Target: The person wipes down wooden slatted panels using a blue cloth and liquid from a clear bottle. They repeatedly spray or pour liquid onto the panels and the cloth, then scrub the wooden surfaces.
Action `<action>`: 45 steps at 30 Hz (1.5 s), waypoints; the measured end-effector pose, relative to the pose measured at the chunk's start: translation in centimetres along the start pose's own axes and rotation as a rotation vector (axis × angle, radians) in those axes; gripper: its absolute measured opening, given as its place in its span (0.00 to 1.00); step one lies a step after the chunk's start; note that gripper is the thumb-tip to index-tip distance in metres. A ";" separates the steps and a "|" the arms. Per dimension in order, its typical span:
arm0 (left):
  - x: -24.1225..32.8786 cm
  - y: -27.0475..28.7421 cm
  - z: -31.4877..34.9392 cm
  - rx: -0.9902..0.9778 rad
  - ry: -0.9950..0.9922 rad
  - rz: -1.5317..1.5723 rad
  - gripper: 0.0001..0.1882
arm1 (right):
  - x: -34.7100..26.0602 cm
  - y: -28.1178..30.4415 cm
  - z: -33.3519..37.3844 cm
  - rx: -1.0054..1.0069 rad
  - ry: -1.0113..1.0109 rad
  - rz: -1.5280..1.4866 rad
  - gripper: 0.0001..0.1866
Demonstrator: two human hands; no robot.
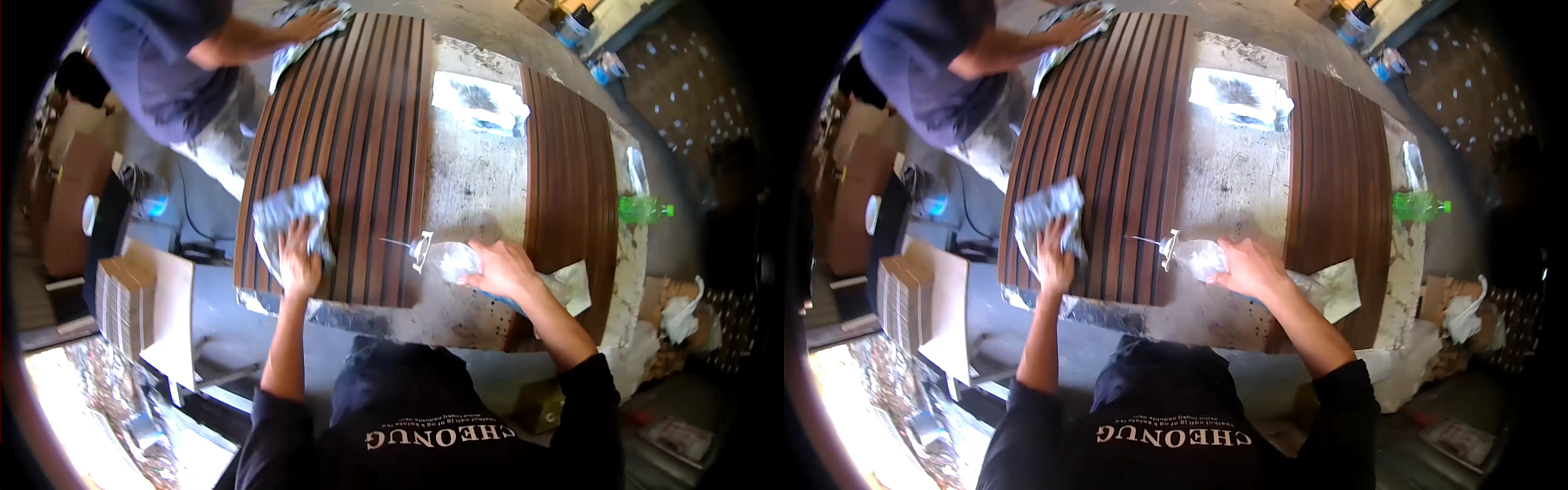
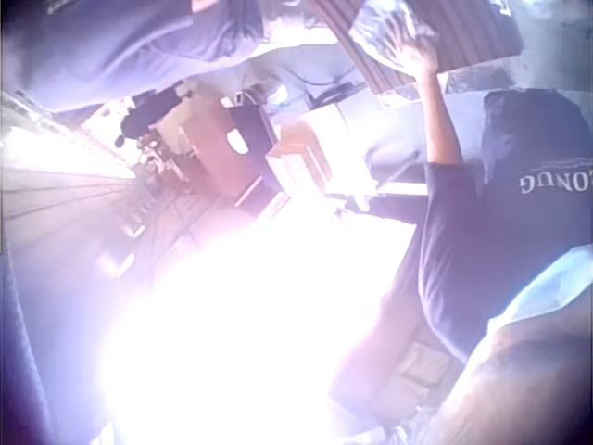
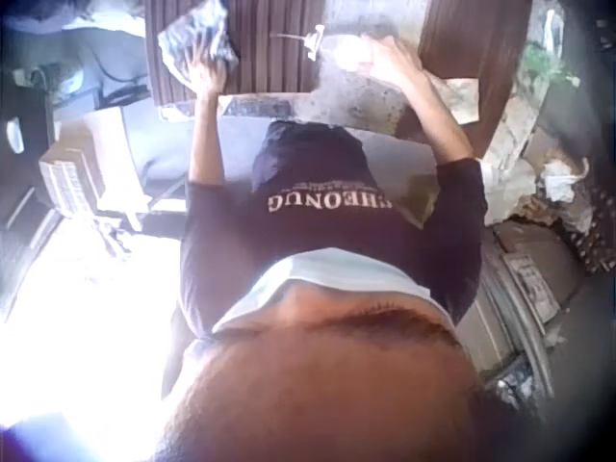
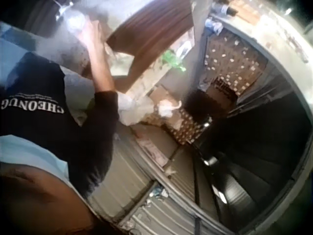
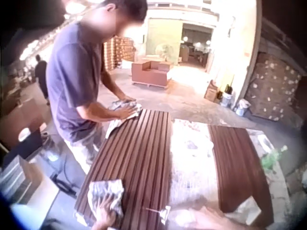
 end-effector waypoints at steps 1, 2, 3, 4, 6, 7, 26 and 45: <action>0.3 0.3 0.5 -0.052 0.023 0.043 0.33 | 0.8 0.5 -0.6 0.021 -0.025 -0.032 0.35; -0.4 0.5 0.5 -0.109 0.004 0.029 0.32 | 1.4 0.5 -1.2 -0.039 -0.078 -0.037 0.34; -1.3 1.6 -1.6 -0.045 -0.047 -0.056 0.31 | 1.6 0.3 -2.0 -0.108 -0.117 -0.042 0.33; -1.7 1.9 -3.8 0.025 -0.081 -0.127 0.30 | 1.1 1.7 -2.7 -0.090 -0.107 -0.034 0.30; -2.3 -0.6 -8.9 -0.037 -0.107 -0.334 0.30 | 1.6 2.8 -3.6 0.195 0.002 -0.012 0.29; -0.2 -2.0 -8.0 0.002 -0.211 -0.153 0.31 | 1.9 2.9 -4.1 0.195 -0.017 -0.018 0.29; 9.9 -13.0 -13.0 -0.884 -0.428 -0.130 0.32 | 3.5 0.3 -0.6 0.127 -0.343 -0.153 0.28; -3.6 -5.3 -2.0 -0.939 -0.028 -0.561 0.28 | -3.7 -2.6 2.9 -0.065 -0.466 -0.255 0.31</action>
Point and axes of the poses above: each hand's wrist, its own z-axis away from the middle knuckle, its own y-axis out of the back of the hand, x = y × z, the point moved 8 cm from there along -z, towards the middle knuckle, and after that the axes turned 10 degrees about x, right-handed, at the moved point
